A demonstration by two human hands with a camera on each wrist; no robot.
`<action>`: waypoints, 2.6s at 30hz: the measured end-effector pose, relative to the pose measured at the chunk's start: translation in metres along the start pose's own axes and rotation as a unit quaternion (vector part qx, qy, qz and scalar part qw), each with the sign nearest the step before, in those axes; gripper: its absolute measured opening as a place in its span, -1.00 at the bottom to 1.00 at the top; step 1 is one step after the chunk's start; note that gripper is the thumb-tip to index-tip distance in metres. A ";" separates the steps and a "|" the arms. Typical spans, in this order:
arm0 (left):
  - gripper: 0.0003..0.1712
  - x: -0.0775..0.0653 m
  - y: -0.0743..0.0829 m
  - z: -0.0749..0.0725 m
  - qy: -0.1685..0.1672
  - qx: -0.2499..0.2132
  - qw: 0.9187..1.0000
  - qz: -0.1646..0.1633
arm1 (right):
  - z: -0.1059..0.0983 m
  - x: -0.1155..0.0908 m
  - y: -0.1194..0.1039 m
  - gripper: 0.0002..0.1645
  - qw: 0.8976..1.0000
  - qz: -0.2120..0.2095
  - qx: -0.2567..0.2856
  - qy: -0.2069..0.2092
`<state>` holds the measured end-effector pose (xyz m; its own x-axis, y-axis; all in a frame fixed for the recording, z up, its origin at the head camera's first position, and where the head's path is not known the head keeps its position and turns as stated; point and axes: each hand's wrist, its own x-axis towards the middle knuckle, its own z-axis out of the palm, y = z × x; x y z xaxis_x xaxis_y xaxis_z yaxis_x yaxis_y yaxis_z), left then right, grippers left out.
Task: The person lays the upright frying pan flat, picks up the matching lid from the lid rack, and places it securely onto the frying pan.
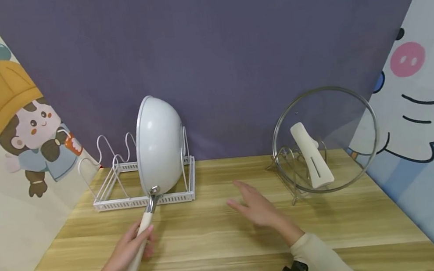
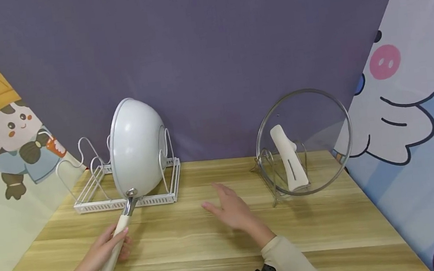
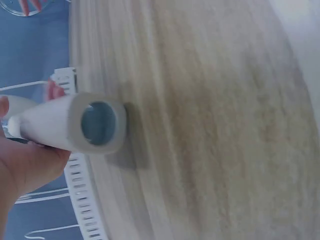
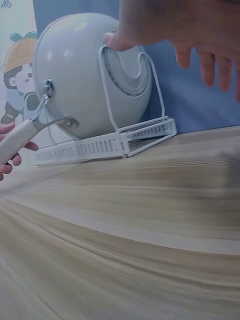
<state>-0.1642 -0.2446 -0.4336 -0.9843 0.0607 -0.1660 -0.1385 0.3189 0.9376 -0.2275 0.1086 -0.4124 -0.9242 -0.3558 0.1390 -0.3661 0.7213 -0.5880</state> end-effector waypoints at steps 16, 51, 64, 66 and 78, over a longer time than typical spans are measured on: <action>-0.44 0.003 -0.007 0.009 0.039 -0.008 0.998 -0.041 | 0.013 0.013 -0.012 -0.11 0.999 -0.022 0.008 -0.037; -0.55 0.016 0.014 0.076 0.061 -0.097 0.992 -0.048 | 0.048 0.027 -0.031 -0.10 0.992 -0.061 0.046 -0.096; -0.75 0.051 0.028 0.044 -0.115 -0.133 0.984 -0.040 | 0.049 0.021 -0.035 -0.19 0.990 -0.039 0.092 -0.099; -0.80 0.056 0.031 0.040 -0.133 -0.134 0.981 -0.036 | 0.051 0.020 -0.037 -0.21 0.986 -0.037 0.113 -0.115; -0.92 0.072 0.040 0.031 -0.168 -0.138 0.974 -0.066 | 0.086 0.014 -0.064 -0.39 0.887 0.052 0.390 -0.242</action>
<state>-0.2368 -0.1986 -0.4177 -0.8703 0.3582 -0.3380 -0.3317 0.0811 0.9399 -0.2080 0.0067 -0.4414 -0.7244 -0.6612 -0.1949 0.0784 0.2018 -0.9763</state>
